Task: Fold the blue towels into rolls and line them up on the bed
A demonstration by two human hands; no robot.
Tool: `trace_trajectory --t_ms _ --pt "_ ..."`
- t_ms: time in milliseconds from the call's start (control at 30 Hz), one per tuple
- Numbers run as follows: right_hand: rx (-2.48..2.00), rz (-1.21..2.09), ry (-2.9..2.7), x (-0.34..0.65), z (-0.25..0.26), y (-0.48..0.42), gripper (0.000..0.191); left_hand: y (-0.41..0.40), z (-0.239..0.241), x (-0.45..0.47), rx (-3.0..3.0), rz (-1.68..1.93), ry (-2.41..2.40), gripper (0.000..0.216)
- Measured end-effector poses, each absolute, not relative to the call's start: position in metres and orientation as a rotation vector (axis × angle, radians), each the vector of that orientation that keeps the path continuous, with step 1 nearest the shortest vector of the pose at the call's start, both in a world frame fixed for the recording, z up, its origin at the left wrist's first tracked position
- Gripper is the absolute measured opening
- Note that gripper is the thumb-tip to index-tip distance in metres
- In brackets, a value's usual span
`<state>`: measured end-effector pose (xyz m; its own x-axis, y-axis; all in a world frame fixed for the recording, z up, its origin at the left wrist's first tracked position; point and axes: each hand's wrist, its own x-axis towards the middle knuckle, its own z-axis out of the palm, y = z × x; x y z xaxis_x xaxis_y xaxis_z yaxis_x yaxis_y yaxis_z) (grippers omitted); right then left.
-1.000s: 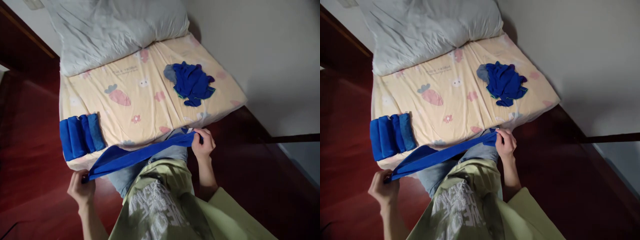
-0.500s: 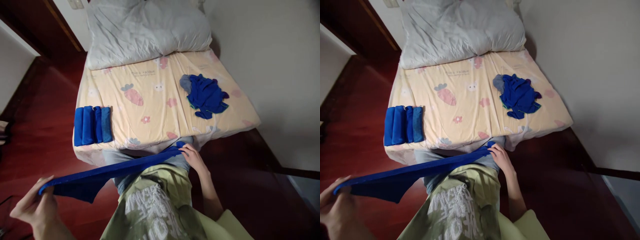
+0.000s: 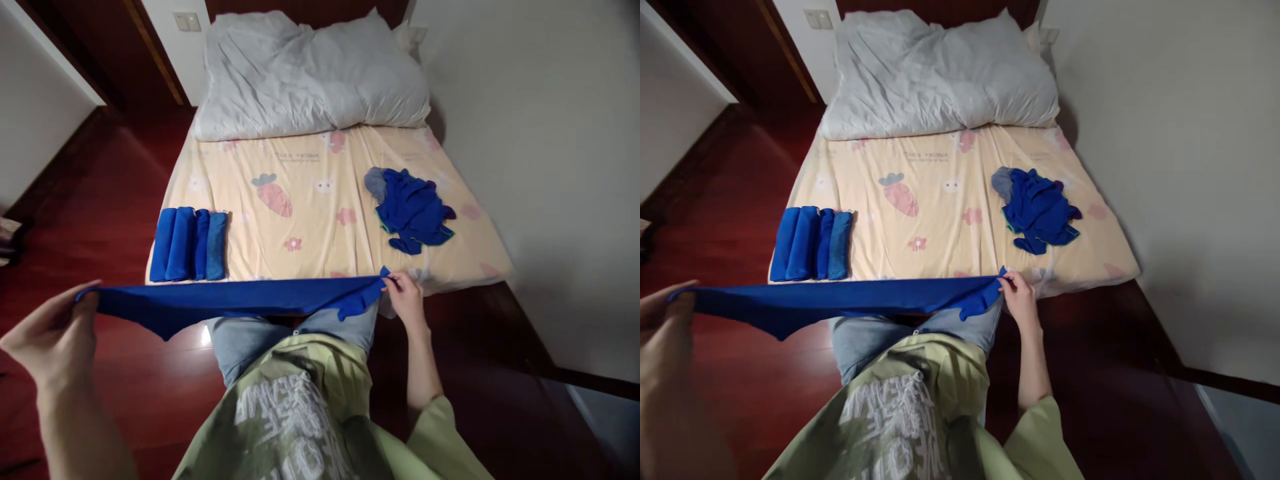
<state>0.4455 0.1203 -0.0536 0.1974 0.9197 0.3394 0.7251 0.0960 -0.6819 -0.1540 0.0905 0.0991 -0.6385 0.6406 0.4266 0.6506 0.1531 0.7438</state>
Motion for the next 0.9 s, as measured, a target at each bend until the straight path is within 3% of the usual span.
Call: trace_trajectory --t_ms 267,567,767,900 --pt "-1.602 -0.032 -1.727 0.492 0.018 0.148 0.018 0.162 0.107 -0.136 -1.67 -1.753 -2.244 0.049" --pt "-1.689 -0.271 -1.608 0.526 0.066 0.156 0.016 0.214 0.132 -0.134 -1.826 -1.978 -2.051 0.092" --pt "-1.784 -0.209 -1.677 0.539 0.08 0.149 0.006 0.204 0.137 -0.139 -1.914 -1.841 -2.279 0.087" --pt "-1.961 -0.057 -1.706 0.557 0.091 0.171 0.015 0.226 0.14 -0.15 -2.161 -1.506 -2.629 0.074"
